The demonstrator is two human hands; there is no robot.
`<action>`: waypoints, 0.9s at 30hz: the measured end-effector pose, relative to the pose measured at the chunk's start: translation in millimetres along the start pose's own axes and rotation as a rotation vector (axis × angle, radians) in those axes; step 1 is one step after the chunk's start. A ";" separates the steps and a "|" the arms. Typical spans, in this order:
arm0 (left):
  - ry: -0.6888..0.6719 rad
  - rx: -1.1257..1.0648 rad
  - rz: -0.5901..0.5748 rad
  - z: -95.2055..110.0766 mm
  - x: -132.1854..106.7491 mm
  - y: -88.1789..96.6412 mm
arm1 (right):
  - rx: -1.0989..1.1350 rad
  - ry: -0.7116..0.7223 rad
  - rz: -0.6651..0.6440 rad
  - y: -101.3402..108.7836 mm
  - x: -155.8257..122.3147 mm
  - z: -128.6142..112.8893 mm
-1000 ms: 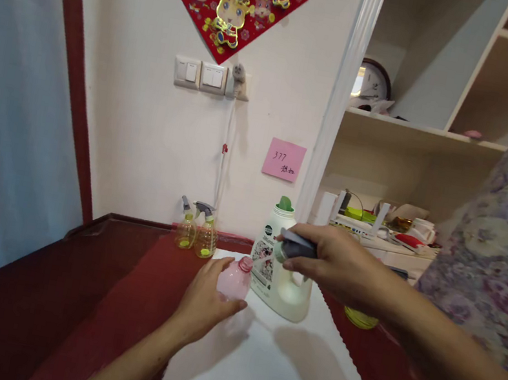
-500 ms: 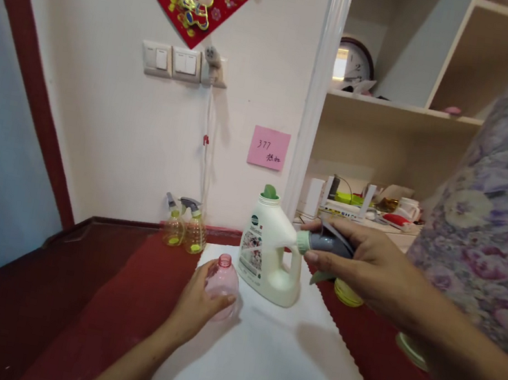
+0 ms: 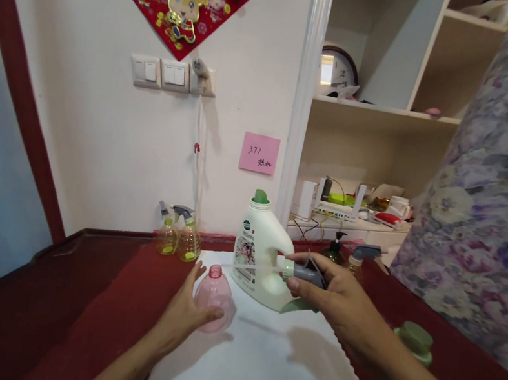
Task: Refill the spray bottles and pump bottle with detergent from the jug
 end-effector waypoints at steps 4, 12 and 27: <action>0.060 -0.037 -0.045 -4.0 1.4 -1.4 | -0.139 -0.050 0.088 33.2 -14.8 14.0; 0.131 -0.017 -0.123 -6.5 6.9 -16.5 | -0.710 0.031 0.149 101.8 -65.9 32.1; 0.099 0.070 -0.058 -26.0 19.6 -13.4 | -1.845 0.391 -0.156 80.7 -109.9 118.9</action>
Point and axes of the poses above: each hand's wrist, its own x-axis towards the middle knuckle, its own y-axis out of the back of the hand, z = x × y, the point moved 8 cm from there along x, towards the middle knuckle, and after that the axes turned 11 degrees about y, right-handed, at the moved point
